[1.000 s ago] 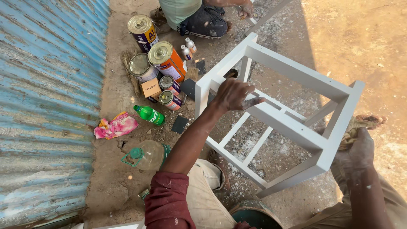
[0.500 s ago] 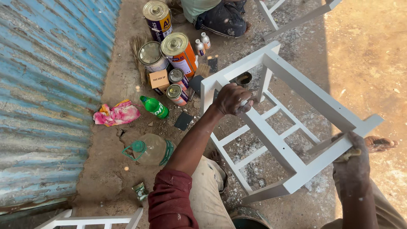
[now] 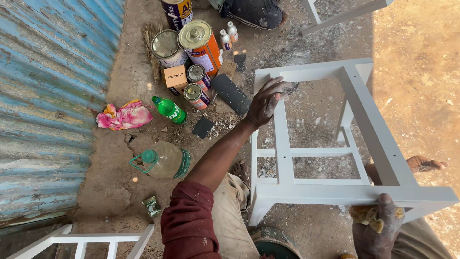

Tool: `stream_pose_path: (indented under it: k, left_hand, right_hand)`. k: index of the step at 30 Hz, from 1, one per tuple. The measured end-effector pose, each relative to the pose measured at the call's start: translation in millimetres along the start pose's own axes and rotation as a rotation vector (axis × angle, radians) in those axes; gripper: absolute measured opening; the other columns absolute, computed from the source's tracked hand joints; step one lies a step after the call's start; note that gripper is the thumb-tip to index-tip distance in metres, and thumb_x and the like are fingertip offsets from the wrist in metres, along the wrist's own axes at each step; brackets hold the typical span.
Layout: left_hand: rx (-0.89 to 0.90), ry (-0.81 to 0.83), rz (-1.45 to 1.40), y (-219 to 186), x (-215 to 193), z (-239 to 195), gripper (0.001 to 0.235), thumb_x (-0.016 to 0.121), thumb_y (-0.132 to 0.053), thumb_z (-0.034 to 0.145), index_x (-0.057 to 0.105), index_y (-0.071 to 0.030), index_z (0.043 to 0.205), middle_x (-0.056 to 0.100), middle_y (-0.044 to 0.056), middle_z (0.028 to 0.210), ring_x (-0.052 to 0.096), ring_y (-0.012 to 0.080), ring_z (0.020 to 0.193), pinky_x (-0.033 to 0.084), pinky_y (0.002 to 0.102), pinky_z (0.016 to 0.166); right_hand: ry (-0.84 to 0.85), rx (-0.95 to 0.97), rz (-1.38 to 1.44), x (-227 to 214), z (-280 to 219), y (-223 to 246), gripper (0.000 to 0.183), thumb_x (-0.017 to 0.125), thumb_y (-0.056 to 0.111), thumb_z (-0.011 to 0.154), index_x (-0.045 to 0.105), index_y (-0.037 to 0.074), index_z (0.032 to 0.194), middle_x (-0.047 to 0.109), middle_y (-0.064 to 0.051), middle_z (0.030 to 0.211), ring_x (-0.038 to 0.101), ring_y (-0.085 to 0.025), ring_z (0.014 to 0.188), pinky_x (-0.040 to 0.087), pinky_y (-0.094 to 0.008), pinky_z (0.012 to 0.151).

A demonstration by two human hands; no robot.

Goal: The person sits on the ground and wipes a white wooden chair frame with a yellow cloth. The person repeatedly rubs the cloth along the chair's legs and crossbars while another person works nearby.

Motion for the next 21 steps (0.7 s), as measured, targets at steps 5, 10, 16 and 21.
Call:
stream_pose_path:
  k: [5, 10, 16, 21]
  left_hand:
    - [-0.227, -0.143, 0.038, 38.6, 38.6, -9.7, 0.059, 0.030, -0.052, 0.114, 0.063, -0.003, 0.107, 0.066, 0.013, 0.139, 0.059, 0.0294, 0.130, 0.047, 0.041, 0.116]
    - [-0.642, 0.040, -0.246, 70.6, 83.3, -10.3, 0.071, 0.031, -0.064, 0.103, 0.049, -0.006, 0.138, 0.049, 0.020, 0.155, 0.063, 0.0405, 0.123, 0.051, 0.054, 0.094]
    - [-0.481, 0.432, -0.550, 28.6, 32.9, 35.7, 0.092, 0.036, -0.077, 0.106, 0.047, 0.002, 0.151, 0.050, 0.028, 0.154, 0.054, 0.0367, 0.134, 0.046, 0.044, 0.105]
    - [-0.351, 0.551, 0.098, -38.5, 30.4, 19.3, 0.081, 0.037, -0.074, 0.097, 0.068, -0.005, 0.126, 0.078, 0.007, 0.075, 0.071, 0.0102, 0.060, 0.062, 0.032, 0.058]
  right_hand:
    - [0.180, -0.134, -0.067, 38.1, -21.4, 21.0, 0.039, 0.066, 0.029, 0.111, 0.052, -0.002, 0.130, 0.063, -0.009, 0.111, 0.066, -0.017, 0.102, 0.059, -0.033, 0.085]
    - [0.087, -0.078, -0.181, 51.9, 4.5, 41.4, 0.040, 0.068, 0.035, 0.102, 0.051, 0.010, 0.127, 0.061, -0.006, 0.098, 0.061, -0.016, 0.076, 0.051, -0.030, 0.057]
    - [0.239, -0.143, -0.005, 39.5, 30.8, 25.4, 0.029, 0.066, 0.028, 0.112, 0.054, 0.004, 0.123, 0.064, -0.008, 0.103, 0.067, -0.019, 0.088, 0.060, -0.032, 0.074]
    - [0.472, -0.147, 0.023, 48.7, 37.5, 6.7, 0.046, 0.052, 0.043, 0.121, 0.057, 0.007, 0.092, 0.061, -0.007, 0.071, 0.059, -0.015, 0.059, 0.051, -0.026, 0.051]
Point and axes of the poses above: each hand's wrist, its own z-axis towards the middle knuckle, its own x-axis out of the palm, y = z × x, the point moved 8 cm from there along z, towards the middle knuckle
